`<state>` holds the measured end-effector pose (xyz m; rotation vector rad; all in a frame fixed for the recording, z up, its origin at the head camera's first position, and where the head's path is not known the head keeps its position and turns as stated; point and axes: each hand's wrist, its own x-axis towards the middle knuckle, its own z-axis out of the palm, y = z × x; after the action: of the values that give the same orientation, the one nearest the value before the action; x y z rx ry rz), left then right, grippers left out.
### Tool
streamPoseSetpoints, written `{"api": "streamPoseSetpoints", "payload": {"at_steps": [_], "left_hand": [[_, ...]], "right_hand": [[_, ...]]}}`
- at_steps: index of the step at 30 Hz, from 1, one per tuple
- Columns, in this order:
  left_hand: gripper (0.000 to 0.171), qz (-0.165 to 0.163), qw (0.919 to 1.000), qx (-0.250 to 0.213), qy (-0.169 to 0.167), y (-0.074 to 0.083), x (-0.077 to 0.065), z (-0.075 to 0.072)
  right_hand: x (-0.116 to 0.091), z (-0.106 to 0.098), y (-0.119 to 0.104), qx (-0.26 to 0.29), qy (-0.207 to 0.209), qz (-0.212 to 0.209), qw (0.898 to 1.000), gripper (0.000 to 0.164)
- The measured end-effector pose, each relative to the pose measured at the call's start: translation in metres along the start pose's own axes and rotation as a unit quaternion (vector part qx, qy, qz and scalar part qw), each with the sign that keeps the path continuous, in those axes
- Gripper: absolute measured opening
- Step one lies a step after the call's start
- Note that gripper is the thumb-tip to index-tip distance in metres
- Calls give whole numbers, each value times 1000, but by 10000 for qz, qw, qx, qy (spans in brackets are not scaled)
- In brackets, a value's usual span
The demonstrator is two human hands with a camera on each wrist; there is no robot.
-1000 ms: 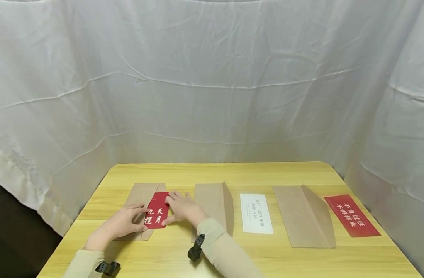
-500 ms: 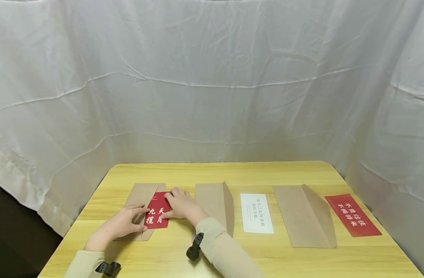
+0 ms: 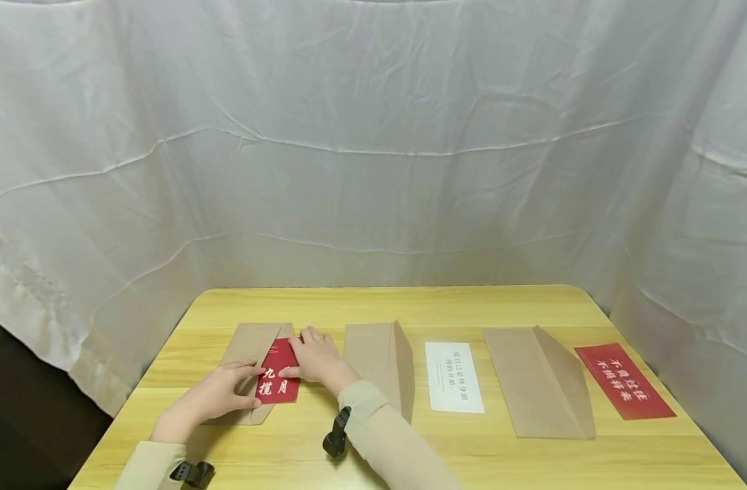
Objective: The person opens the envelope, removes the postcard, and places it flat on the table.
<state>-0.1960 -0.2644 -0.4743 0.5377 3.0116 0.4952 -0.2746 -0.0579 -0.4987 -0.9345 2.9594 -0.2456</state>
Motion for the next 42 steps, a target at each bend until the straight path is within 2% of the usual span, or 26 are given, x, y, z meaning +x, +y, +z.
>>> {"api": "streamPoseSetpoints", "payload": {"at_steps": [5, 21, 32, 42], "left_hand": [[59, -57, 10000, -52, -32, 1, 0, -1], [59, -106, 9999, -113, -55, 1, 0, 0], [58, -183, 9997, -165, -80, 0, 0, 0], [61, -221, 9996, -129, -100, -1, -2, -1]], "right_hand": [[4, 2, 0, -149, 175, 150, 9996, 77], [5, 3, 1, -413, 861, 336, 9949, 54], [2, 2, 4, -321, 872, 509, 9944, 49], [-3, -1, 14, -215, 963, 481, 9940, 48]]}}
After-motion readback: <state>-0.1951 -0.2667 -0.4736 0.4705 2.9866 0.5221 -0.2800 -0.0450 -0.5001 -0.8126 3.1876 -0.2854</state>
